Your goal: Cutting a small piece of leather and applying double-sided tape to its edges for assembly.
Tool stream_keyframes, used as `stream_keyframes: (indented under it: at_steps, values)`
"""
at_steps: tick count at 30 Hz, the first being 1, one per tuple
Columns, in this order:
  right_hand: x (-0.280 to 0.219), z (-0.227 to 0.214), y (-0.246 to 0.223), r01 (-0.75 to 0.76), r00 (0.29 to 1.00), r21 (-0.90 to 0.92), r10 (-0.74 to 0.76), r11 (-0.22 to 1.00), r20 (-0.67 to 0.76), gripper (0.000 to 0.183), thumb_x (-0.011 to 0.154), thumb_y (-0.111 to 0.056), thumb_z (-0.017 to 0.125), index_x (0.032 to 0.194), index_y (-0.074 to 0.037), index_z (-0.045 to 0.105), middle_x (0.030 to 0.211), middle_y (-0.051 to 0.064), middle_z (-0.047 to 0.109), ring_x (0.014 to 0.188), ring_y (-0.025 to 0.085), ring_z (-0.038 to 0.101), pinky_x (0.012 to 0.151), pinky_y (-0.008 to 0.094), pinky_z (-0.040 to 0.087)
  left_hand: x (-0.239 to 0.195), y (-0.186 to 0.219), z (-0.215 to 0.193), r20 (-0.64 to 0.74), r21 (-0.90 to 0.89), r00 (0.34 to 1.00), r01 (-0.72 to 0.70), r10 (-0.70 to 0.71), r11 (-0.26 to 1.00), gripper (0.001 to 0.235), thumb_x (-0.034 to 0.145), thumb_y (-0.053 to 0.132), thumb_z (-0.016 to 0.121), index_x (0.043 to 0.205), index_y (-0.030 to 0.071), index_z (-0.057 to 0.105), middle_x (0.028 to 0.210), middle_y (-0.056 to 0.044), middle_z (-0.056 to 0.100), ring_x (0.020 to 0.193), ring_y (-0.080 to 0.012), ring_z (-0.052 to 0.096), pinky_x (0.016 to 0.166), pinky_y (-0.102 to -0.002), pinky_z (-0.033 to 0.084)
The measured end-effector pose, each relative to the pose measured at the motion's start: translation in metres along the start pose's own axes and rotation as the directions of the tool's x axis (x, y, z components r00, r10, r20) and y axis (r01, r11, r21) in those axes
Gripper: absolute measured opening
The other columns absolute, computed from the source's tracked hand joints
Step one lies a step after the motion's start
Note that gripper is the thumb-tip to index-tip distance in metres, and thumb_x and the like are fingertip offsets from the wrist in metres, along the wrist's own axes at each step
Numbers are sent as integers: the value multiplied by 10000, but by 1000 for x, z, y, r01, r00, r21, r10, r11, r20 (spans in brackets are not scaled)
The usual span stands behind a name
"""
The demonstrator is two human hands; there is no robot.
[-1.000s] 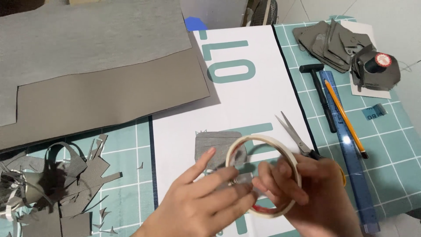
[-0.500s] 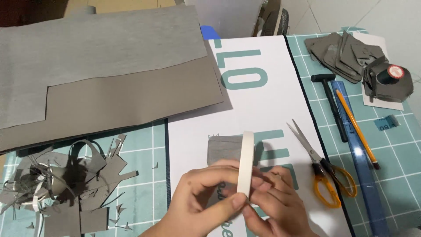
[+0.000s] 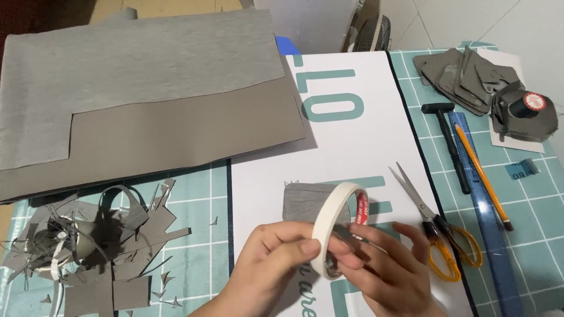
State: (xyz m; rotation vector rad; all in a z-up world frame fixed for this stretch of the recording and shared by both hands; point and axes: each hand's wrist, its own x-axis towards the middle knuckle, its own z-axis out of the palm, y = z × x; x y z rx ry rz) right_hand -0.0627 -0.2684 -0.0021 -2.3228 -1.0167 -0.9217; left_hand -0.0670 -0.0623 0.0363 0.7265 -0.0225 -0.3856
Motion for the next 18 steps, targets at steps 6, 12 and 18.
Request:
stream_keyframes:
  at_steps: [6,12,18]
  values:
    - [-6,-25,36,111,967,152,-142,982,212,197,1024,-170,453,991,-178,647,1120,-14,747,1176,202,669,1067,507,437,-6,16,7,240,176,970,-22,-22,984,227,1013,143,579,901,-10,704,867,-137,736,862,-232,702,905,-375,558]
    - [61,-54,-9,-456,877,672,423,584,228,582,972,-522,545,1129,9,724,1128,166,758,1280,332,683,1130,443,523,-6,7,13,404,699,904,-404,140,590,209,1049,298,585,1020,123,695,953,-21,664,904,-198,652,1263,-455,331]
    - [61,-46,-26,-453,766,868,587,203,262,223,910,-153,709,955,66,694,888,129,716,909,238,674,956,423,573,5,1,12,546,639,787,-613,288,465,239,1069,213,539,1049,15,672,956,-104,646,864,-268,592,1009,-418,480]
